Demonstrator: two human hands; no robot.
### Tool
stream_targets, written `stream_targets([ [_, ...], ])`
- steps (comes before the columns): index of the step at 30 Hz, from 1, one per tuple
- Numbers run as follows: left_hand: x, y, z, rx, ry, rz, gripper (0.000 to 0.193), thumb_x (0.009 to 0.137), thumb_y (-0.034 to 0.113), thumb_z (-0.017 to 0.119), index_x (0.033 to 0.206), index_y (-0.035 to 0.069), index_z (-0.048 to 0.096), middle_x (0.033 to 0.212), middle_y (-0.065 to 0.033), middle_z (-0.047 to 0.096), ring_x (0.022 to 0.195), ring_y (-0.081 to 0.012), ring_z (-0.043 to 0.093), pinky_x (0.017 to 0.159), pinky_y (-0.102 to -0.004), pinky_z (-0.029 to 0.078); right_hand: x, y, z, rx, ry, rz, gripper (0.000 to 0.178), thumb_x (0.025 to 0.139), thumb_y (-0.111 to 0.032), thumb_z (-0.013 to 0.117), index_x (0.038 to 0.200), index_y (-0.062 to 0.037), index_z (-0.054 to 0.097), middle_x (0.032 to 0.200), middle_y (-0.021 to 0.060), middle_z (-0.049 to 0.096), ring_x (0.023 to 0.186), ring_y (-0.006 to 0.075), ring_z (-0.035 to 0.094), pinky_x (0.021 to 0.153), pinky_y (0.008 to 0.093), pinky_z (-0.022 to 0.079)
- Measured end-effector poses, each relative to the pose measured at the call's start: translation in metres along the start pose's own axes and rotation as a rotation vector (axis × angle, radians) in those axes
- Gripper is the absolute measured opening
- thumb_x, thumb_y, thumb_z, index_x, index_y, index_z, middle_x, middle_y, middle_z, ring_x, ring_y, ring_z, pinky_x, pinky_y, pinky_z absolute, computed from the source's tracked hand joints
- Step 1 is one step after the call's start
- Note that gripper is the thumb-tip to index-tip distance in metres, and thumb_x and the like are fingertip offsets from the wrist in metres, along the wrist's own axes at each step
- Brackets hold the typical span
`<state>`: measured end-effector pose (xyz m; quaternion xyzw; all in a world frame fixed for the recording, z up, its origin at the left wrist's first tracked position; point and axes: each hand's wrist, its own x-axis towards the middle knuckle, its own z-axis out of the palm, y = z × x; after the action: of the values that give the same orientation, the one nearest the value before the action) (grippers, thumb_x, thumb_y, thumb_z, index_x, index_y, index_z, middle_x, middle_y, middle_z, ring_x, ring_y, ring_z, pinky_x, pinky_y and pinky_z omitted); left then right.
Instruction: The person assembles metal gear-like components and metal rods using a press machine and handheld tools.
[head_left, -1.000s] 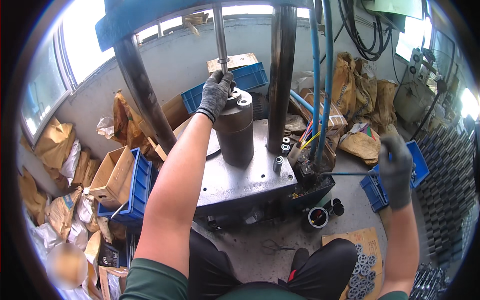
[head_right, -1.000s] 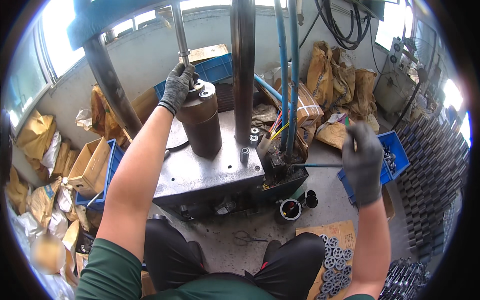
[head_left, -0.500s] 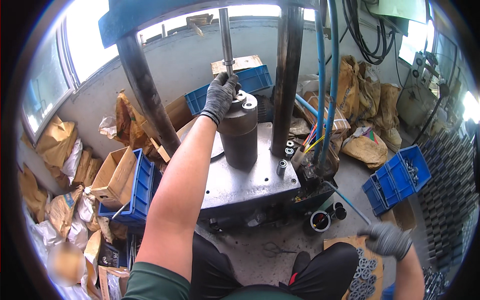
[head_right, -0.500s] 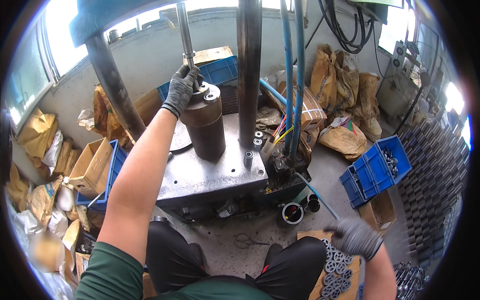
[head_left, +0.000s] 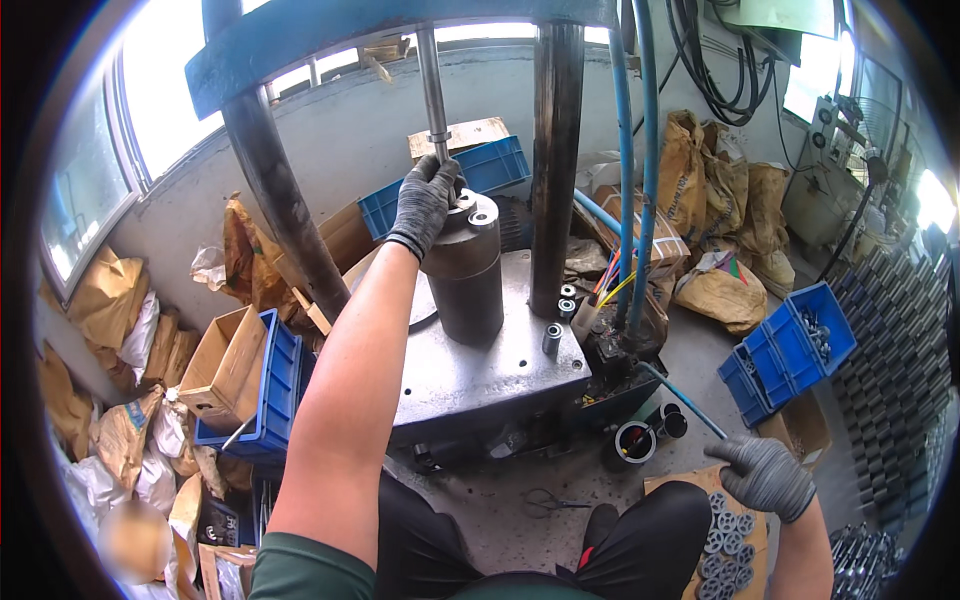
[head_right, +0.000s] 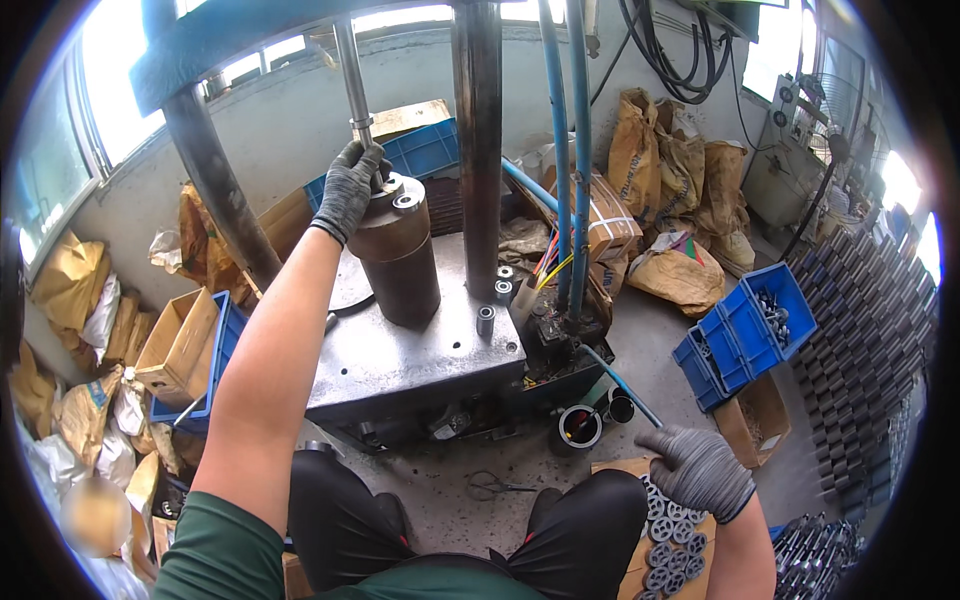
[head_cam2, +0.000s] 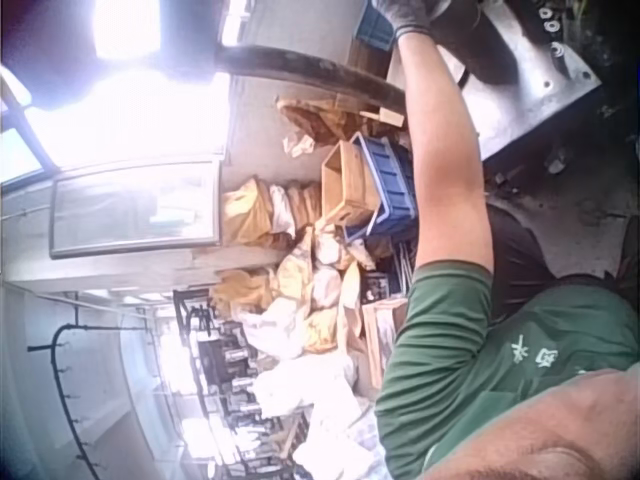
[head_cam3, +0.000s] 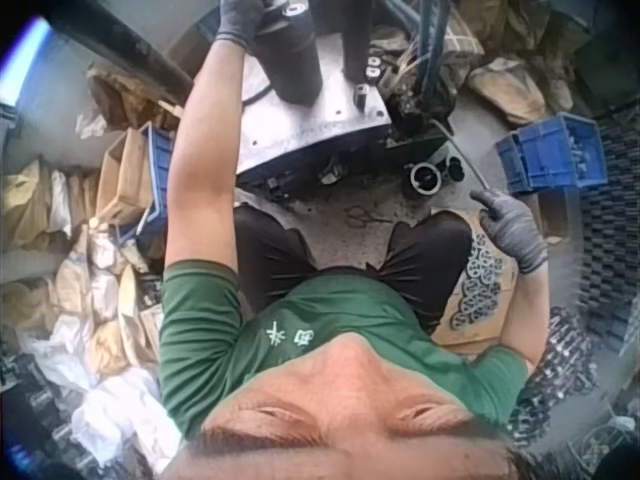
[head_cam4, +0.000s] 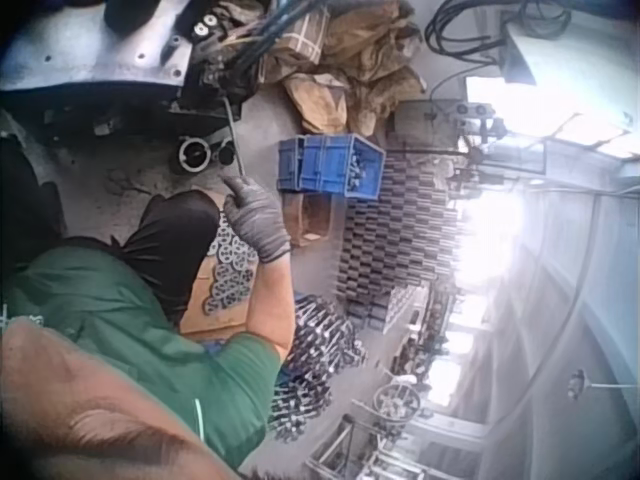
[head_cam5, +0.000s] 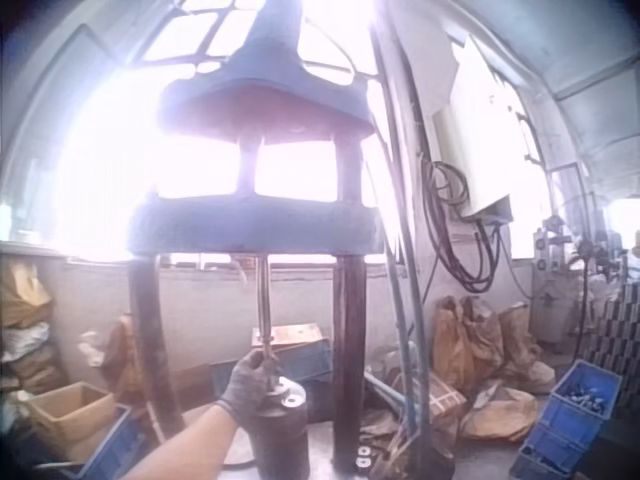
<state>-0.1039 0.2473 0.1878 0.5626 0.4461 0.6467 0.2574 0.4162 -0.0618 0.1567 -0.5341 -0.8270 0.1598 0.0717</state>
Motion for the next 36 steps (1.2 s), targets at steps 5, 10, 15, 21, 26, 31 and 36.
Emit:
stream_targets([
  [5,0.001,-0.001,0.001,-0.016,-0.013,0.002,0.024,0.107,0.028,0.068,0.112,0.005,0.067,0.087,-0.0026,0.069,0.080,-0.0114,0.066,0.077,-0.0278,0.057,-0.005,0.017,0.007,-0.061,-0.208,-0.041,0.028,0.086,-0.011,0.069,0.112,-0.0051,0.078,0.099,0.0164,0.077,0.091,0.0358,0.074,0.086,0.0418,0.060],
  [10,0.001,-0.001,-0.003,-0.025,-0.012,-0.014,0.025,0.107,0.028,0.069,0.114,0.005,0.068,0.090,-0.0035,0.071,0.081,-0.0113,0.066,0.077,-0.0275,0.056,-0.002,0.014,0.009,0.078,0.031,-0.039,0.023,0.087,-0.016,0.070,0.106,-0.0082,0.079,0.093,0.0167,0.076,0.087,0.0376,0.073,0.079,0.0438,0.060],
  [15,-0.001,0.004,-0.004,0.020,-0.008,-0.014,0.028,0.106,0.030,0.069,0.119,0.005,0.069,0.094,-0.0045,0.073,0.086,-0.0117,0.066,0.079,-0.0282,0.055,-0.009,0.019,0.016,-0.081,-0.183,-0.091,0.023,0.087,-0.023,0.068,0.102,-0.0098,0.079,0.091,0.0144,0.075,0.086,0.0371,0.073,0.079,0.0455,0.059],
  [21,0.001,0.002,-0.007,-0.050,-0.013,-0.010,0.031,0.106,0.034,0.068,0.122,0.007,0.070,0.096,-0.0055,0.073,0.089,-0.0136,0.067,0.080,-0.0306,0.054,-0.008,0.018,0.017,-0.103,-0.164,-0.063,0.020,0.087,-0.024,0.067,0.097,-0.0112,0.078,0.092,0.0130,0.075,0.088,0.0361,0.072,0.080,0.0462,0.059],
  [26,0.004,-0.003,-0.009,-0.086,-0.024,-0.036,0.035,0.108,0.041,0.064,0.115,0.008,0.071,0.093,-0.0041,0.071,0.087,-0.0124,0.067,0.078,-0.0286,0.056,-0.004,0.016,0.009,-0.035,-0.088,-0.089,0.025,0.088,-0.024,0.066,0.103,-0.0092,0.079,0.093,0.0141,0.075,0.087,0.0367,0.072,0.080,0.0455,0.059],
  [31,0.002,-0.003,-0.005,-0.119,0.007,-0.015,0.029,0.109,0.034,0.064,0.109,0.005,0.071,0.086,-0.0023,0.069,0.076,-0.0104,0.063,0.070,-0.0268,0.053,0.001,0.012,0.004,0.024,0.012,-0.014,0.028,0.087,-0.022,0.066,0.108,-0.0085,0.079,0.095,0.0163,0.076,0.089,0.0371,0.073,0.081,0.0451,0.059],
  [36,0.003,-0.005,-0.006,-0.115,0.008,-0.020,0.029,0.109,0.032,0.064,0.109,0.004,0.071,0.085,-0.0017,0.068,0.076,-0.0098,0.063,0.071,-0.0264,0.053,-0.003,0.014,0.006,-0.055,-0.183,-0.031,0.028,0.089,-0.021,0.066,0.111,-0.0086,0.079,0.100,0.0143,0.077,0.093,0.0339,0.074,0.086,0.0432,0.060],
])
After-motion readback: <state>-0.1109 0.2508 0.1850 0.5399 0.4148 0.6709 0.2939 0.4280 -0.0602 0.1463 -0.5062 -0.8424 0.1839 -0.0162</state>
